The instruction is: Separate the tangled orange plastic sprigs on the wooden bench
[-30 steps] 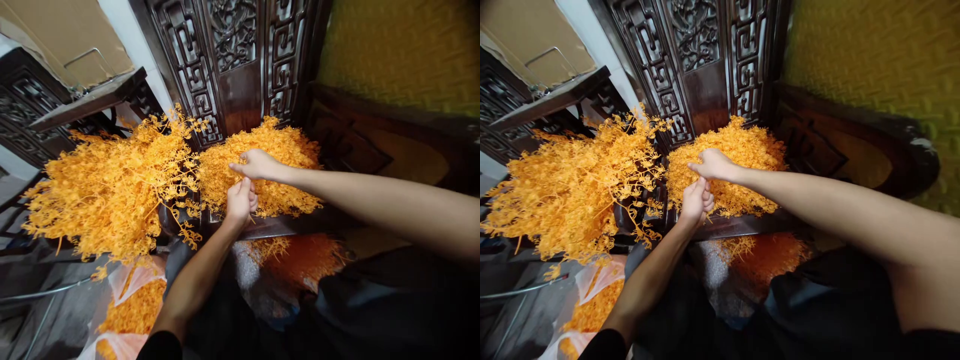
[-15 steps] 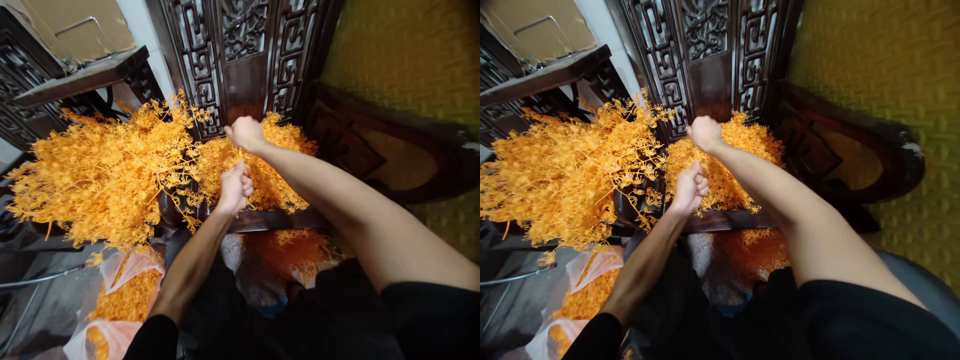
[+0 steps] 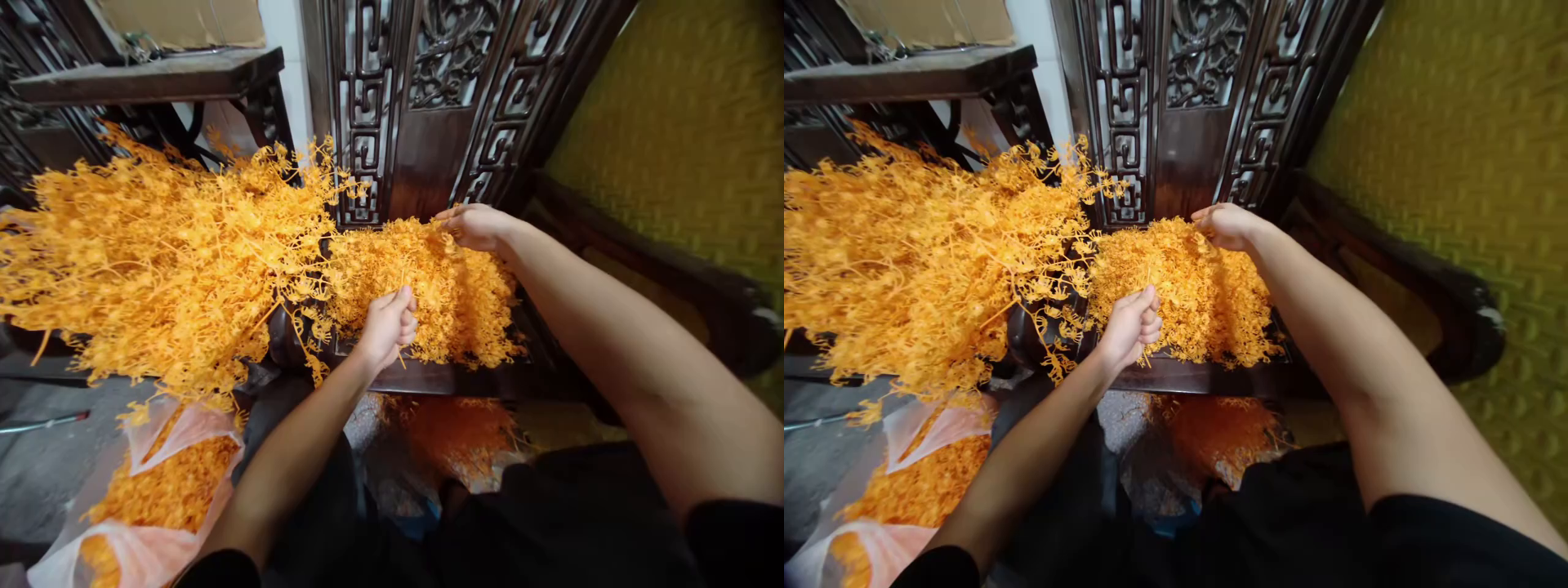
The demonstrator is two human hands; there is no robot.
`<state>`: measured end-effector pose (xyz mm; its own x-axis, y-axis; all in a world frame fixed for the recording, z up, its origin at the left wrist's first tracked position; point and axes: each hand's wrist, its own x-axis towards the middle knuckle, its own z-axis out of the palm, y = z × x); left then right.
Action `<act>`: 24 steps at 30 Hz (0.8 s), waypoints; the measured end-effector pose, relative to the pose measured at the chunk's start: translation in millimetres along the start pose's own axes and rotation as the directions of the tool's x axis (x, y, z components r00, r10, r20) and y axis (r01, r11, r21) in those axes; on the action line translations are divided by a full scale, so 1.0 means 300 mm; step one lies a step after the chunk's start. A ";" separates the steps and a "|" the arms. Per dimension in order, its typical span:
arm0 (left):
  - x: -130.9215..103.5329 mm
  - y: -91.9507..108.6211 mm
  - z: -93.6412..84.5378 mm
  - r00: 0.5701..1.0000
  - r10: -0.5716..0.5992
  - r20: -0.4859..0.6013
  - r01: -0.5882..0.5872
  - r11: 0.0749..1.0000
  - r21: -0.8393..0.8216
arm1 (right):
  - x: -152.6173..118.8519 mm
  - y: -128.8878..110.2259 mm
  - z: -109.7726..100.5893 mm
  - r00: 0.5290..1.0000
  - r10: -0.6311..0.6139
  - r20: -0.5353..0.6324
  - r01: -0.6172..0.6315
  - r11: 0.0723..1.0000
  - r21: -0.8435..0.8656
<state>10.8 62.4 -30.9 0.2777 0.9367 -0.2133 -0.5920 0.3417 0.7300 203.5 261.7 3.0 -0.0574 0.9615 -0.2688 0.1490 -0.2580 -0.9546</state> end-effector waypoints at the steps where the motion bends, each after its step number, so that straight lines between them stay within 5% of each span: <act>1: 0.002 0.000 -0.001 1.000 0.000 -0.001 0.000 1.000 -0.003 | -0.008 0.000 -0.009 1.000 -0.005 0.000 0.005 1.000 -0.013; 7: 0.008 -0.003 0.002 1.000 -0.001 -0.025 0.001 1.000 -0.010 | -0.024 0.008 -0.055 0.984 -0.171 -0.039 0.167 0.982 -0.087; 13: 0.016 -0.003 -0.007 0.999 0.011 -0.038 -0.011 1.000 -0.011 | -0.009 0.025 -0.089 0.919 -0.388 -0.073 0.326 0.850 -0.414; 19: 0.017 0.006 -0.017 0.999 0.038 -0.028 -0.038 0.999 -0.008 | -0.056 0.038 -0.101 0.956 -0.276 0.098 0.281 0.770 -0.572; 24: 0.014 0.008 -0.018 0.997 0.057 -0.042 -0.057 0.998 0.000 | -0.090 0.069 -0.128 0.933 -0.341 0.116 0.322 0.646 -0.692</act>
<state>6.4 67.7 -33.6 0.2116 0.9571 -0.1981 -0.6070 0.2876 0.7409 246.1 234.1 -4.5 -0.2186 0.9740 0.0600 0.7607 0.2086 -0.6147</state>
